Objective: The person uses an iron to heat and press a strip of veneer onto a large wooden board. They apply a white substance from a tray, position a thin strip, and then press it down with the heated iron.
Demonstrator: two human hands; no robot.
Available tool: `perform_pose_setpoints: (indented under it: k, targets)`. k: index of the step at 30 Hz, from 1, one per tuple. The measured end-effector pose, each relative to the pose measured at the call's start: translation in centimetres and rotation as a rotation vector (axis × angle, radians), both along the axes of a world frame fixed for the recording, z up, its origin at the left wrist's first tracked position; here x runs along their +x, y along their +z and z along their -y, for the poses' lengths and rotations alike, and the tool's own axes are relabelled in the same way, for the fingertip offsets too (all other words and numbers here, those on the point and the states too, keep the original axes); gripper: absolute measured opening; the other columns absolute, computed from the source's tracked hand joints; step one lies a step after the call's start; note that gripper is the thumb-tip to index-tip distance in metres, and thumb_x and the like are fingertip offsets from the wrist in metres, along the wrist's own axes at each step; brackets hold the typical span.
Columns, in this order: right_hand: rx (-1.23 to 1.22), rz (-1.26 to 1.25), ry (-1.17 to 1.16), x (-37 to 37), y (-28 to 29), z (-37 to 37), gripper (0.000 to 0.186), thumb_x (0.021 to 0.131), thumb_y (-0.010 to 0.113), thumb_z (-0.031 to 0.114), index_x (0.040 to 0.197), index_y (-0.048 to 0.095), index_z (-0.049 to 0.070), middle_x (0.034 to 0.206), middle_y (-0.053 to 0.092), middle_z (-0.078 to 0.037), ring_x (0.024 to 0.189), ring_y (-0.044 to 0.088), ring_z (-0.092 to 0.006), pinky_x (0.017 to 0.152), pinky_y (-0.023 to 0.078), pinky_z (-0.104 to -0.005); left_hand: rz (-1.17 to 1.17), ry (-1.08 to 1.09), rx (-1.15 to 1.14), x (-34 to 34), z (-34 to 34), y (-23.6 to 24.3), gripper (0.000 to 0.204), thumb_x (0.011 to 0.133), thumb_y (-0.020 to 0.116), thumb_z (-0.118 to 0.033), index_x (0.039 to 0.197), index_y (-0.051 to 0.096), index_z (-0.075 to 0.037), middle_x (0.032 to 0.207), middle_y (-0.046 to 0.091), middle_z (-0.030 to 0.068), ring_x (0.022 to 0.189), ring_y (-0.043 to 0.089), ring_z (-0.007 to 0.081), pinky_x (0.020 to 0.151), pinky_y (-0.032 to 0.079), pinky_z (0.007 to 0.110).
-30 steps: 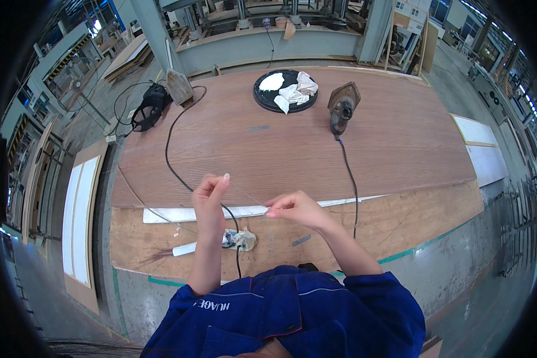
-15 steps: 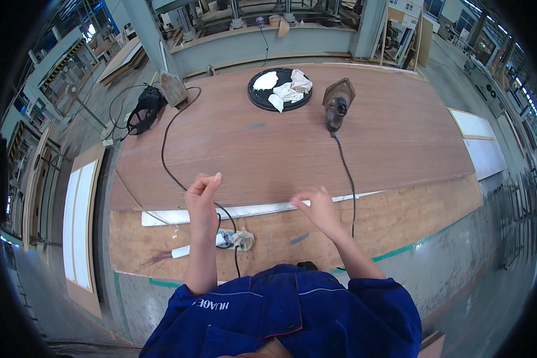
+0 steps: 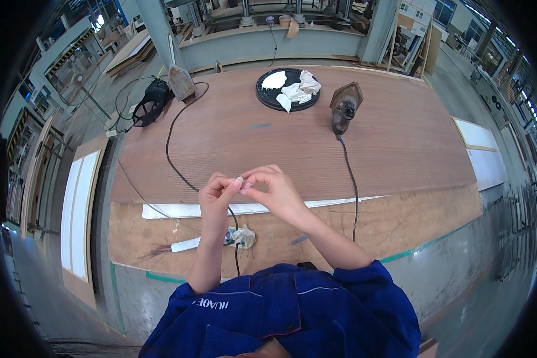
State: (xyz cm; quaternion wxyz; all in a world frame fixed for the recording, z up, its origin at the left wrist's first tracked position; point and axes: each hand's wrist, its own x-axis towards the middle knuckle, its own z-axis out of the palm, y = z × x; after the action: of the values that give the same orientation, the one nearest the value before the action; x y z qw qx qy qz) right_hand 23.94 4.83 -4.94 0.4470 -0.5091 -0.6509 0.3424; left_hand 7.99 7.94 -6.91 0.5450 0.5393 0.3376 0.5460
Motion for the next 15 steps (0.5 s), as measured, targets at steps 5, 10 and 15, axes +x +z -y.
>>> perform_pose_setpoints:
  k: [5,10,15]
  targets:
    - [-0.063,-0.067,0.017,-0.1,-1.5,-0.1,0.015,0.079,0.073,0.019,0.084,0.069,0.006,0.101,0.069,-0.007,0.106,0.054,-0.0239,0.092,0.042,-0.0381,0.006,0.030,-0.001,-0.3,-0.3,-0.4,0.011,0.080,0.071,-0.007,0.074,0.066,0.000,0.076,0.052,-0.0005,0.072,0.045,0.0075,0.068,0.035,0.022]
    - [-0.160,-0.143,0.043,0.7,-2.8,0.8,0.014,0.080,0.073,0.019,0.080,0.070,0.005,0.099,0.069,-0.009,0.102,0.058,-0.0221,0.092,0.042,-0.0366,0.056,0.035,-0.038,-0.5,-0.7,-0.1,0.014,0.082,0.070,-0.008,0.072,0.063,0.000,0.076,0.051,-0.0017,0.072,0.044,0.0066,0.069,0.034,0.022]
    - [-0.291,-0.188,0.111,1.3,-4.2,1.7,0.010,0.080,0.073,0.015,0.082,0.071,0.005,0.103,0.066,-0.012,0.102,0.059,-0.0204,0.091,0.043,-0.0343,0.082,0.041,-0.064,-0.9,-1.3,-0.4,0.017,0.082,0.070,-0.008,0.070,0.061,-0.002,0.075,0.048,-0.0028,0.072,0.042,0.0055,0.068,0.033,0.021]
